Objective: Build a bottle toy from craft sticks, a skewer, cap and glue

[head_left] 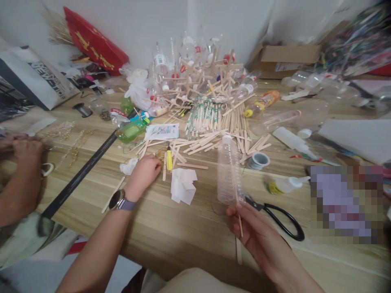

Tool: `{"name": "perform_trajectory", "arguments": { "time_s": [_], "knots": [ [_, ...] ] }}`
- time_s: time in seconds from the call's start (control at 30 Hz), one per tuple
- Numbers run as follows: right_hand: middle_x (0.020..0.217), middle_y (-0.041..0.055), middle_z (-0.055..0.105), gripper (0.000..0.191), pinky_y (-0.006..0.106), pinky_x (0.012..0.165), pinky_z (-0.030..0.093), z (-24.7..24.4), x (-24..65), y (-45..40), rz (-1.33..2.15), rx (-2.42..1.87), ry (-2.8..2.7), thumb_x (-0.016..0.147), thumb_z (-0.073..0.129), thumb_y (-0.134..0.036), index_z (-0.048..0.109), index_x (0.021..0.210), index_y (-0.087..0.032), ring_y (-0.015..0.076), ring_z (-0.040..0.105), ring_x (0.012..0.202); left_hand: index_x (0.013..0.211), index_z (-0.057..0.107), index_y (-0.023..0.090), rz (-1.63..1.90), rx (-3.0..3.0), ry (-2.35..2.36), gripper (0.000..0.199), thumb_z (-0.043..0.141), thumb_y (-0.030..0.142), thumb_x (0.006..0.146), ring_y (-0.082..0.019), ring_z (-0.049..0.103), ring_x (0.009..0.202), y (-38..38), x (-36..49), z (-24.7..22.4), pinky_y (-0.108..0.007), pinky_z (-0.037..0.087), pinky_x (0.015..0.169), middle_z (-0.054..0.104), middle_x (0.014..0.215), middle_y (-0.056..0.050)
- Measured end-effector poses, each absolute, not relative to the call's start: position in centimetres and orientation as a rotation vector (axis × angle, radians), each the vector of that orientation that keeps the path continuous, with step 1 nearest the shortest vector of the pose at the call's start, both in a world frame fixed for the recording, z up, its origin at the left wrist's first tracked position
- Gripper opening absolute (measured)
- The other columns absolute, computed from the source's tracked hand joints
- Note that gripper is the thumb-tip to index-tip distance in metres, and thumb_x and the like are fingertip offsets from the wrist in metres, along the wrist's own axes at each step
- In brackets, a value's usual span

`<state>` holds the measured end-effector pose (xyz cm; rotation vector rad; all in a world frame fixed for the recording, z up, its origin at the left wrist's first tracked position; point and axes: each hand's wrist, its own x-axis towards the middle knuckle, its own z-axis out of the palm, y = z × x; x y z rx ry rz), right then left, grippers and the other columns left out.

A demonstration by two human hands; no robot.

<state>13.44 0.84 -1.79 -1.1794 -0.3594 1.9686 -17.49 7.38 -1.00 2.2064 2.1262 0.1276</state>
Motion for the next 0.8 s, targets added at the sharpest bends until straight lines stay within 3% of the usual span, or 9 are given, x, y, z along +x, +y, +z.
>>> {"name": "perform_trajectory", "arguments": {
  "time_s": [0.3,0.5,0.63,0.8],
  "knots": [
    [0.069,0.0002,0.068,0.030,0.016,0.050,0.045,-1.6,13.4,0.6,1.947,-1.206,-0.319,0.060,0.089,-0.034,0.072,0.080,-0.019,0.0073,0.053,0.056,0.081,0.068,0.015,0.236,2.160,2.157,0.023,0.045,0.017,0.082,-0.025,0.061,0.084,7.8,-18.5,-0.2,-0.034,0.046,0.078,0.068,0.087,-0.011],
    [0.066,0.0016,0.069,0.039,0.016,0.048,0.045,-1.4,13.1,0.7,1.914,-1.246,-0.282,0.048,0.094,-0.036,0.072,0.075,-0.018,0.0088,0.054,0.057,0.063,0.066,0.018,0.321,2.116,2.019,0.018,0.052,0.012,0.074,-0.026,0.059,0.081,7.8,-17.8,-0.8,-0.036,0.045,0.079,0.065,0.075,-0.009],
    [0.064,0.0006,0.067,0.042,0.016,0.047,0.044,-1.2,12.9,0.6,1.905,-1.266,-0.282,0.045,0.094,-0.038,0.072,0.075,-0.017,0.0076,0.051,0.054,0.055,0.058,0.020,0.542,1.952,2.034,0.015,0.056,0.013,0.068,-0.024,0.057,0.076,7.9,-17.4,-0.3,-0.035,0.043,0.078,0.061,0.068,-0.006],
    [0.066,-0.0002,0.067,0.040,0.016,0.048,0.042,-1.6,13.0,0.5,1.917,-1.231,-0.293,0.051,0.092,-0.038,0.071,0.079,-0.018,0.0063,0.050,0.052,0.071,0.059,0.019,0.971,1.539,2.043,0.004,0.055,0.021,0.072,-0.017,0.052,0.067,7.7,-18.3,1.5,-0.026,0.041,0.064,0.059,0.070,0.000]
  ]
}}
